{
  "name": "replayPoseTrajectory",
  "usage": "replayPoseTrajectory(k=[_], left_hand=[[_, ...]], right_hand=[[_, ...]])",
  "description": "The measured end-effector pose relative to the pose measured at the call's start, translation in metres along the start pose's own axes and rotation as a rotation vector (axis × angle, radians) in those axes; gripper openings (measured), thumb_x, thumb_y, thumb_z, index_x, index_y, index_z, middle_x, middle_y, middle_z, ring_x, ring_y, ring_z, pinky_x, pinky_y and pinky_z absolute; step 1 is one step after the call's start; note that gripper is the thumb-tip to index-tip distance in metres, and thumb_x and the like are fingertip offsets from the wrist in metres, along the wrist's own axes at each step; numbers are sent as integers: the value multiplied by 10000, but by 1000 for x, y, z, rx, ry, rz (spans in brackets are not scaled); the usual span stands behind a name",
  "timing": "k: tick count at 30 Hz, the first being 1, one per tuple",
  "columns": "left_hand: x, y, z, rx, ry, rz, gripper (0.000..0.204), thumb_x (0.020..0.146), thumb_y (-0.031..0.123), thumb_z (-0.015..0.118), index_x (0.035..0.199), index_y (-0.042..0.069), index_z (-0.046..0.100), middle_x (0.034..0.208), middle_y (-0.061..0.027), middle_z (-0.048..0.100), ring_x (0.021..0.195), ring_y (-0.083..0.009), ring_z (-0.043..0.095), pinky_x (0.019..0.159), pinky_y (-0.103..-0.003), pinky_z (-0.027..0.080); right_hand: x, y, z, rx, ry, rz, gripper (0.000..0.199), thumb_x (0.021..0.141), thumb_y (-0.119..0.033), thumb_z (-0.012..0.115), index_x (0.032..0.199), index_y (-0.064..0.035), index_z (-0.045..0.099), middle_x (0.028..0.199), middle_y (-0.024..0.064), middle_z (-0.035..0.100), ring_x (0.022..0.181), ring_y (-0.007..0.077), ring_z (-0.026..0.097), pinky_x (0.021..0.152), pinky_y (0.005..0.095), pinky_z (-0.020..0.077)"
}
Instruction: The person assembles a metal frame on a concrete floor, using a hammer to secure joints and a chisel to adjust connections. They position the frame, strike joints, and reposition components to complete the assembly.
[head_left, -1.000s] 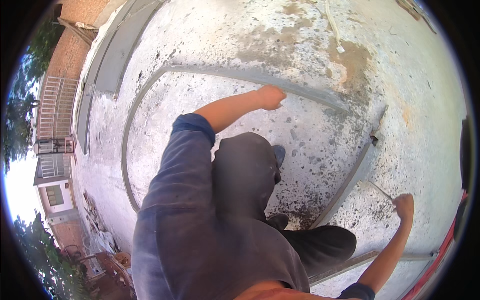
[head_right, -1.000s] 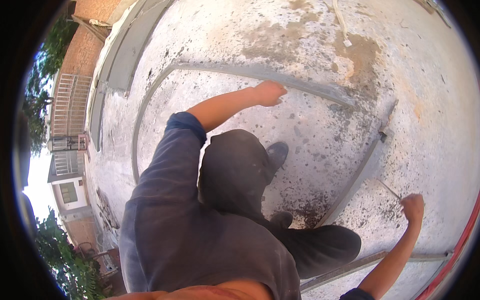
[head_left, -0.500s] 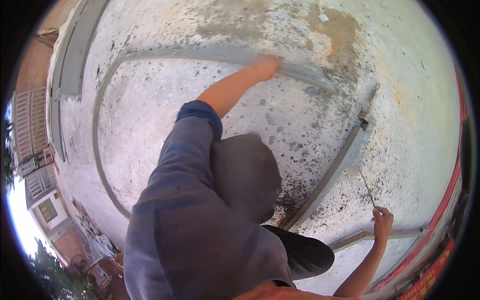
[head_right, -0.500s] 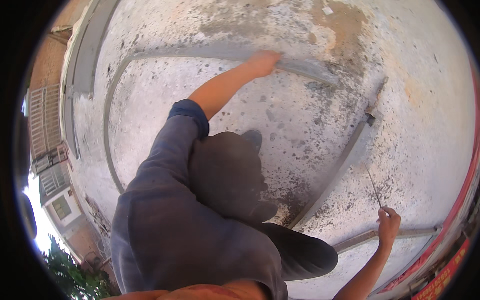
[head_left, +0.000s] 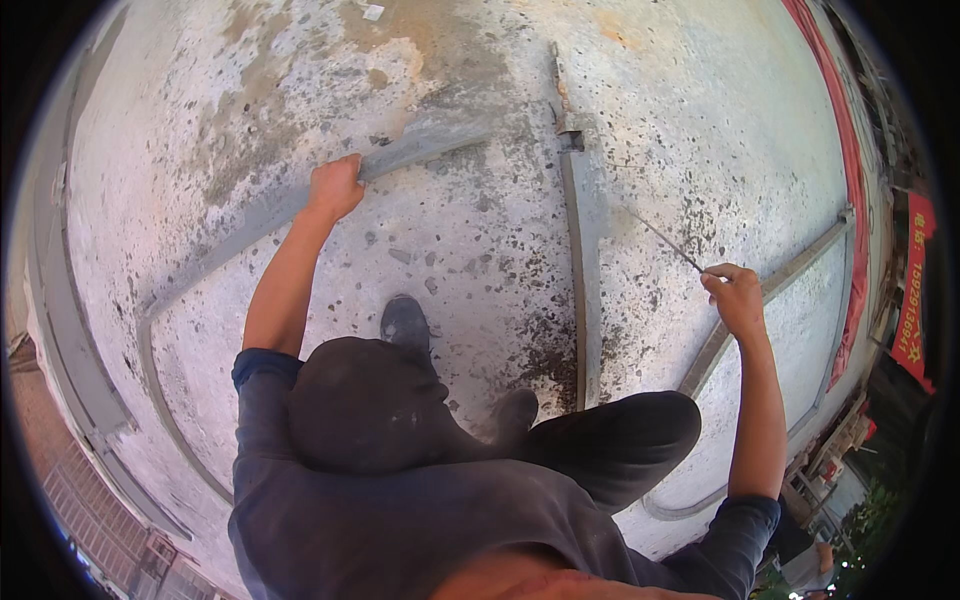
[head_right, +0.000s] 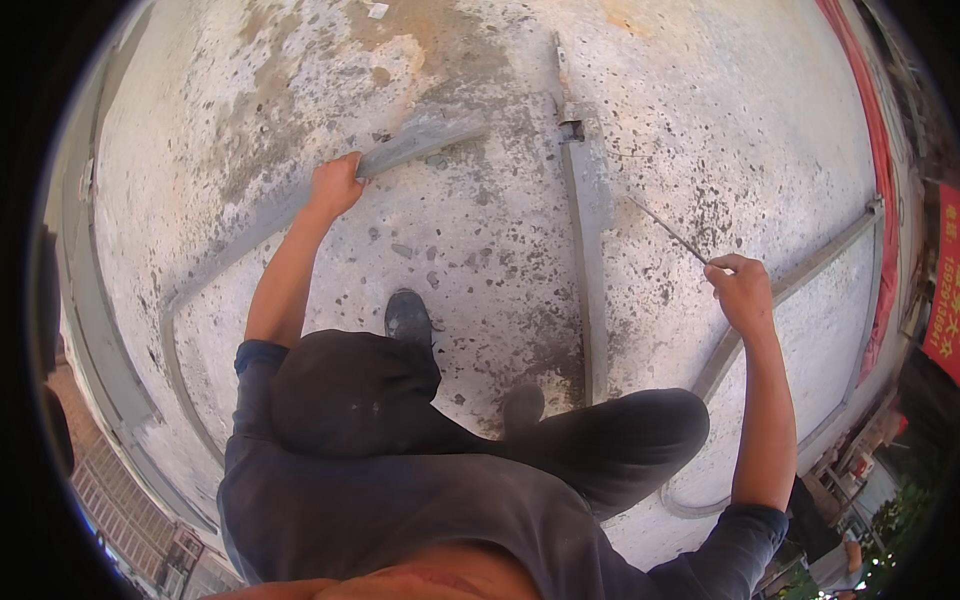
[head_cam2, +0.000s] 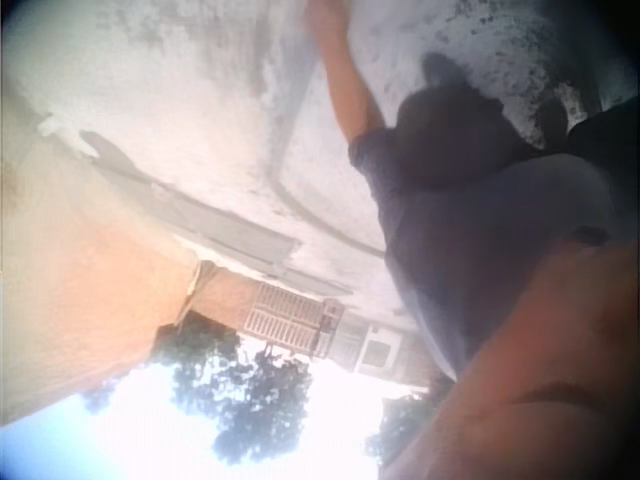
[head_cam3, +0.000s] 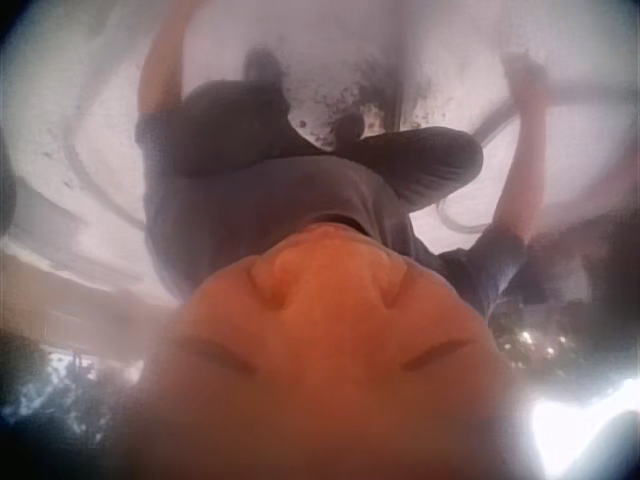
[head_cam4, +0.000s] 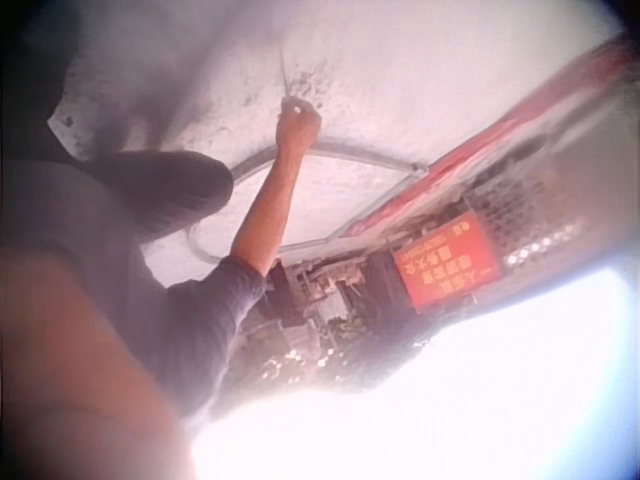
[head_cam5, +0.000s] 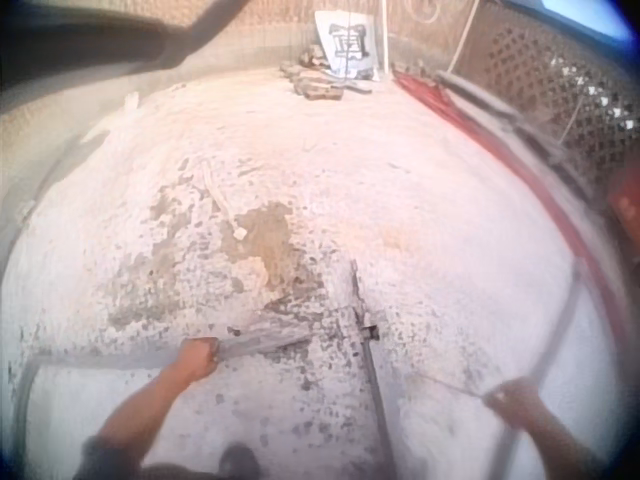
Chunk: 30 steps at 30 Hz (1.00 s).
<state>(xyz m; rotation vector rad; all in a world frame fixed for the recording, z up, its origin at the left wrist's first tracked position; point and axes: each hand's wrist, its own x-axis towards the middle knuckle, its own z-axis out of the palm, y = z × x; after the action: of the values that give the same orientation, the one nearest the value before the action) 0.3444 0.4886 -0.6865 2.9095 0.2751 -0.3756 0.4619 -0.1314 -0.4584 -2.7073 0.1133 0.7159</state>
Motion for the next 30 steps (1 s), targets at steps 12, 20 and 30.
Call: replayPoseTrajectory(k=[12,20,30], left_hand=[[20,64,20,6,-73,320,256,783,152,716,954,-11,617,863,-229,719,797,-408,714,736,-502,568],[44,62,11,45,-120,390,378,741,148,728,1055,-45,643,768,-229,704,724,-417,700,672,-528,555],[86,67,22,155,-382,634,409,725,273,781,944,-49,656,858,-258,720,849,-464,712,792,-550,559]], right_hand=[[-3,-6,5,19,-13,53,253,870,-213,734,997,-1,787,685,125,700,636,196,681,649,355,532],[-3,-1,10,16,97,-26,269,831,-286,715,944,-56,796,876,193,747,876,361,722,807,452,564],[-40,-32,28,73,-4,323,248,802,-99,618,964,25,759,1000,231,748,963,378,735,800,460,596]])
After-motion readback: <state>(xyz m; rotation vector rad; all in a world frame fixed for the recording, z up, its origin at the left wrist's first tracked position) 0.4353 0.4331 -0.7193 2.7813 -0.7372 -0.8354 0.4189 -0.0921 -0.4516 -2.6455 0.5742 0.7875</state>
